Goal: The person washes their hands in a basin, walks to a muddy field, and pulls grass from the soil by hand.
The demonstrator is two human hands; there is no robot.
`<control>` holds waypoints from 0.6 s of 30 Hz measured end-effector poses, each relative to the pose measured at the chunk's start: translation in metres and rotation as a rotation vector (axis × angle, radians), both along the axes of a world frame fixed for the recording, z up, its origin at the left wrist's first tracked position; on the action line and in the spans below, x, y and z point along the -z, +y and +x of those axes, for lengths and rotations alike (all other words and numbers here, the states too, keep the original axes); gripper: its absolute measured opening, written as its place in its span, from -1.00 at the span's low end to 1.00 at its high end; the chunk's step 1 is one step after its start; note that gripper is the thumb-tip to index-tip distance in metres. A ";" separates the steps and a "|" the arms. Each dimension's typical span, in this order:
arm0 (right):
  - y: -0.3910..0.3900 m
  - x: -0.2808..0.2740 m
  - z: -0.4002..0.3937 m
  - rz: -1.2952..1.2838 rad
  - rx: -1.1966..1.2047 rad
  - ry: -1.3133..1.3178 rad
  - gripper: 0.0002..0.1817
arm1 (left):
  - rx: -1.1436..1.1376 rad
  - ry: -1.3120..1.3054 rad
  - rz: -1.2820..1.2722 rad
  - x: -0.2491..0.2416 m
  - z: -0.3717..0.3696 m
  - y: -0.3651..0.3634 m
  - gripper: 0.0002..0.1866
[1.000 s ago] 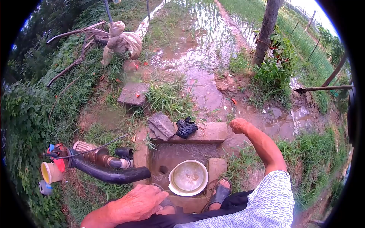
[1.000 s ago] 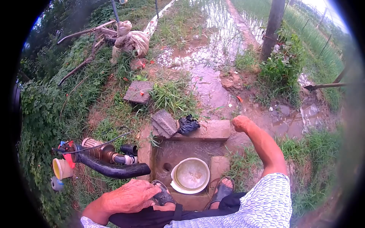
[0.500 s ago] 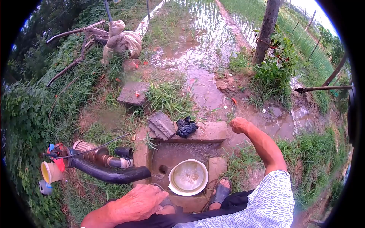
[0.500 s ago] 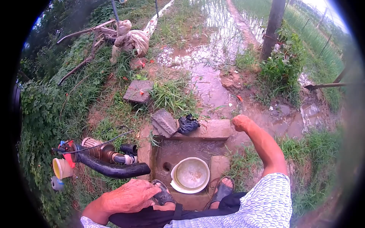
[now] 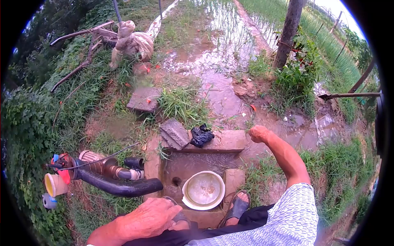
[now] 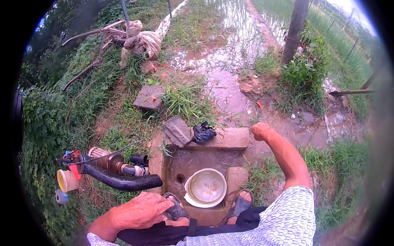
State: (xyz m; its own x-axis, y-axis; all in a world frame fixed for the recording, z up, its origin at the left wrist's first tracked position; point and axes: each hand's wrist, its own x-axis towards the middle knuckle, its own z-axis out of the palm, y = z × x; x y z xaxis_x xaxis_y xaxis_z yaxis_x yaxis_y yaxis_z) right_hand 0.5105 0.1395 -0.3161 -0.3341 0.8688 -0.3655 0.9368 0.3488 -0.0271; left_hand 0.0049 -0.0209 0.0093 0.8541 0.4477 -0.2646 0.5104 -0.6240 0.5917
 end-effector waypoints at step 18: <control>-0.002 -0.015 -0.007 -0.047 0.047 0.008 -0.88 | -0.003 0.114 -0.087 -0.002 0.001 0.003 -0.55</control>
